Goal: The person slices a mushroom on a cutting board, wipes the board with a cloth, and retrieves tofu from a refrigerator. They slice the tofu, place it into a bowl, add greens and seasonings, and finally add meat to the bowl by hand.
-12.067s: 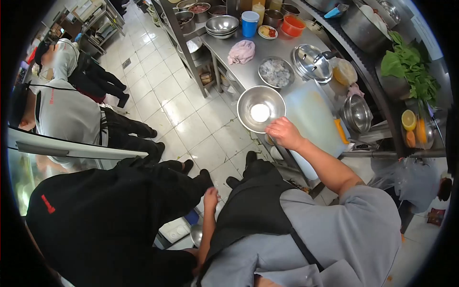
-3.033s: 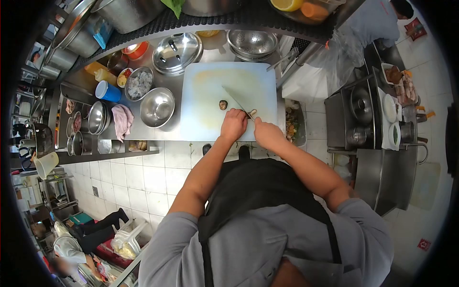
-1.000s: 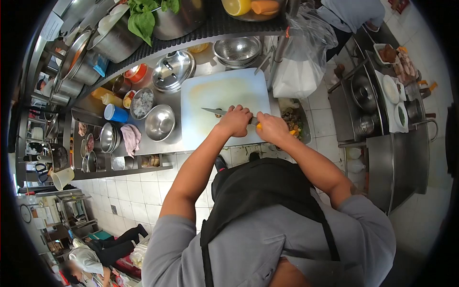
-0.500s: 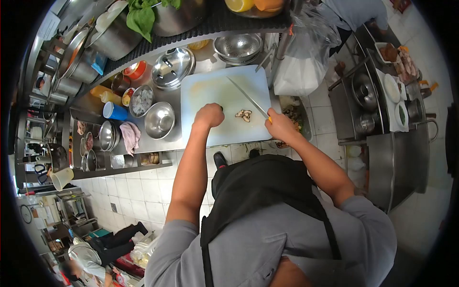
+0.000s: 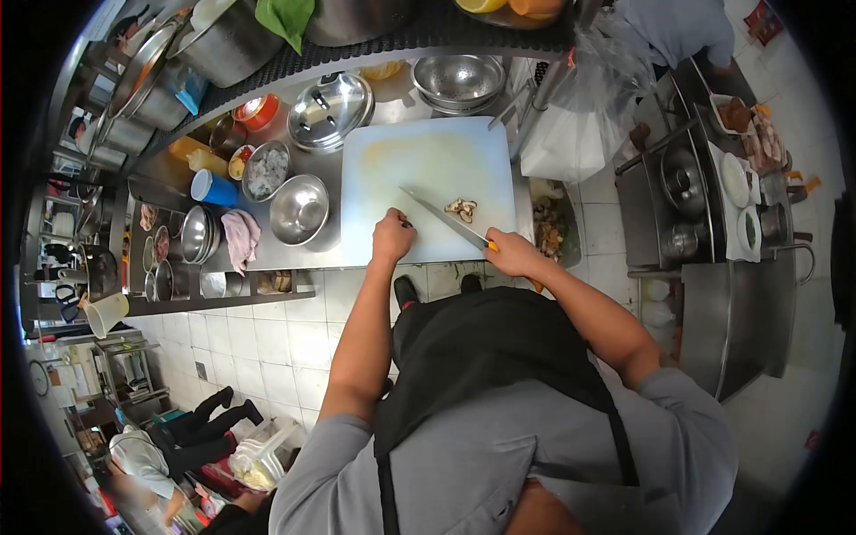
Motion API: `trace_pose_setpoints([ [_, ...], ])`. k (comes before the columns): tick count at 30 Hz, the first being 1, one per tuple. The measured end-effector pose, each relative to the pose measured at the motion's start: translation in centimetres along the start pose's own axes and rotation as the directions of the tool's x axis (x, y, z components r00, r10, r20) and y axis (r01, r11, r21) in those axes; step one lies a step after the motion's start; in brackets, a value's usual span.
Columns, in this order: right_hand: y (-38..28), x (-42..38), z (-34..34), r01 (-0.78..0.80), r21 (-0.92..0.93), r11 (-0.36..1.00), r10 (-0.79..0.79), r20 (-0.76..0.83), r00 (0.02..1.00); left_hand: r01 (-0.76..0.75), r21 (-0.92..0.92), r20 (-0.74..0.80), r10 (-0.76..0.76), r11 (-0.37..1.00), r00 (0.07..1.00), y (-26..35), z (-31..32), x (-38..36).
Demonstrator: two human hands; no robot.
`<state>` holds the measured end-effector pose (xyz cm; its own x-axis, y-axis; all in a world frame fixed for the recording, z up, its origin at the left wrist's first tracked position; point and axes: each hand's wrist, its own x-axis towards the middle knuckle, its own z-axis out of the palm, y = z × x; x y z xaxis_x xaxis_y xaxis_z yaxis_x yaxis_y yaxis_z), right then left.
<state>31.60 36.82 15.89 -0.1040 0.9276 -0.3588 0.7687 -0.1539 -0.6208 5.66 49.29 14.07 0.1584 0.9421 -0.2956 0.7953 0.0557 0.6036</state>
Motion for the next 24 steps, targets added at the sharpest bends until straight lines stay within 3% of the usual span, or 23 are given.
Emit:
trace_pose_setpoints([
  [3, -0.6, 0.1, -1.0, -0.065, -0.015, 0.998, 0.065, -0.042, 0.997, -0.242, 0.041, -0.202, 0.245, 0.969, 0.948, 1.7, 2.3, -0.3],
  [4, -0.8, 0.0, -1.4, -0.096, -0.018, 0.995, 0.095, -0.056, 0.994, -0.259, -0.001, -0.262, 0.25, 0.966, 0.932, 4.7, 1.7, -2.0],
  [6, -1.0, 0.1, -1.8, -0.11, -0.068, 0.992, 0.105, -0.067, 0.992, -0.482, 0.079, -0.233, 0.486, 0.873, 0.842, 5.1, 3.7, -1.9],
  [8, -1.0, -0.3, -1.5, -0.107, -0.129, 0.986, 0.098, -0.074, 0.992, -0.611, 0.141, -0.071, 0.624, 0.779, 0.778, 4.9, 5.2, -2.7],
  [9, -1.1, -0.3, -1.5, -0.092, -0.17, 0.981, 0.08, -0.077, 0.994, -0.644, 0.147, -0.08, 0.658, 0.75, 0.748, 4.4, 5.4, -3.3],
  [12, -2.4, -0.8, -2.3, -0.069, -0.242, 0.968, 0.045, -0.101, 0.994, -0.547, 0.017, -0.165, 0.542, 0.837, 0.824, 3.2, 5.0, -3.9],
  [15, -3.5, -1.2, -2.6, -0.048, -0.297, 0.954, 0.015, -0.113, 0.994, -0.536, -0.017, -0.221, 0.519, 0.844, 0.825, 3.4, 4.8, -3.3],
  [24, -6.3, 1.0, -2.5, 0.02, -0.437, 0.899, -0.017, 0.011, 1.0, -0.556, 0.103, -0.17, 0.565, 0.825, 0.807, 3.8, 5.9, -2.3],
])
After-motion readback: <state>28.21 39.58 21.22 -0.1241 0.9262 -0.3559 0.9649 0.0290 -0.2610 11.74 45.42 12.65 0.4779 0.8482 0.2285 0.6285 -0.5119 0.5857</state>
